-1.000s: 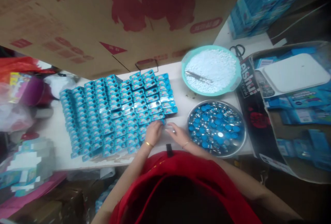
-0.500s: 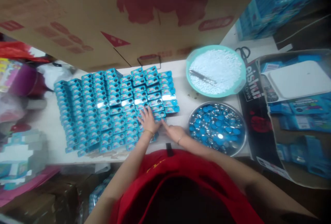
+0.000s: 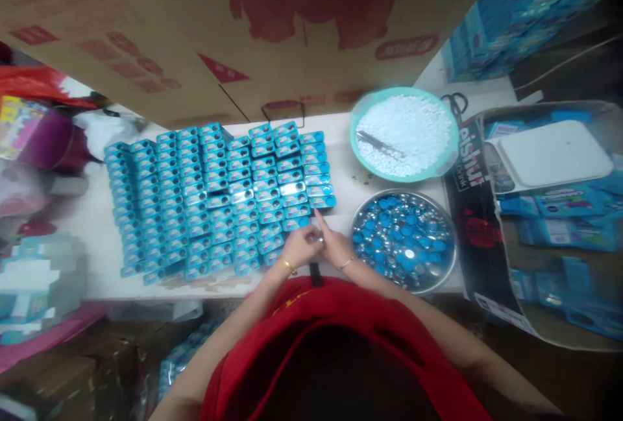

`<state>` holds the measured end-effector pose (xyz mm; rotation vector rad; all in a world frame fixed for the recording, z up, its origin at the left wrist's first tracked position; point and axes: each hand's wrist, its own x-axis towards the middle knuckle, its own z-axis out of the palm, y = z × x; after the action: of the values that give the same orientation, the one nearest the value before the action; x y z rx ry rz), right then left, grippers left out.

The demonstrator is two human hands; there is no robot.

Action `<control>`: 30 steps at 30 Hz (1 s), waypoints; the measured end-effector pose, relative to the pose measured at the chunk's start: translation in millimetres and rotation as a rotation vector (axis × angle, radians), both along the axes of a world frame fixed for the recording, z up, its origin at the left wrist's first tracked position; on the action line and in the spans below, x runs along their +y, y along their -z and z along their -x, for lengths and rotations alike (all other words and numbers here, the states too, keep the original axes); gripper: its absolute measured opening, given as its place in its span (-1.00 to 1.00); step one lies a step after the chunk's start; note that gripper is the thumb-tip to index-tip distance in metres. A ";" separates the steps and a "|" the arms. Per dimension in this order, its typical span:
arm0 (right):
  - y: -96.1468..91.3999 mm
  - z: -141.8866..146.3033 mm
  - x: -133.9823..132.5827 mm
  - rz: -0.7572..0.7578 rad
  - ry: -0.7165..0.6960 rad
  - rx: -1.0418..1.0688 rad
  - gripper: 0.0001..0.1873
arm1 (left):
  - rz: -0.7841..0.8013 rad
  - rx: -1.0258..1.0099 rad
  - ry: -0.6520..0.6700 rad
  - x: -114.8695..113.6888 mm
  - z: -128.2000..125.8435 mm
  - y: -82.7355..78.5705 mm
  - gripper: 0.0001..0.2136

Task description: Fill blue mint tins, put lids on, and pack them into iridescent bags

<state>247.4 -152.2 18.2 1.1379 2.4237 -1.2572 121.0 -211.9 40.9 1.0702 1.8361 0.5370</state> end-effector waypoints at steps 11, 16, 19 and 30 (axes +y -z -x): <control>10.9 7.8 20.9 1.282 0.969 0.467 -0.70 | -0.255 0.623 0.126 23.6 50.6 25.5 -0.81; 17.7 6.9 20.6 1.018 0.867 0.400 -0.69 | -0.205 0.658 0.060 12.6 52.4 34.8 -0.66; 19.1 16.8 22.9 0.430 0.489 0.361 -0.65 | -0.125 0.673 -0.101 17.4 51.1 43.1 -0.49; 15.3 41.8 35.2 -0.061 -0.344 -0.272 -0.34 | 0.338 0.638 -0.004 68.4 65.5 38.1 0.02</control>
<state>205.6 -117.0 2.9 0.7971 2.3340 -0.8690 55.5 -143.5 2.9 1.0718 2.3666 -0.1462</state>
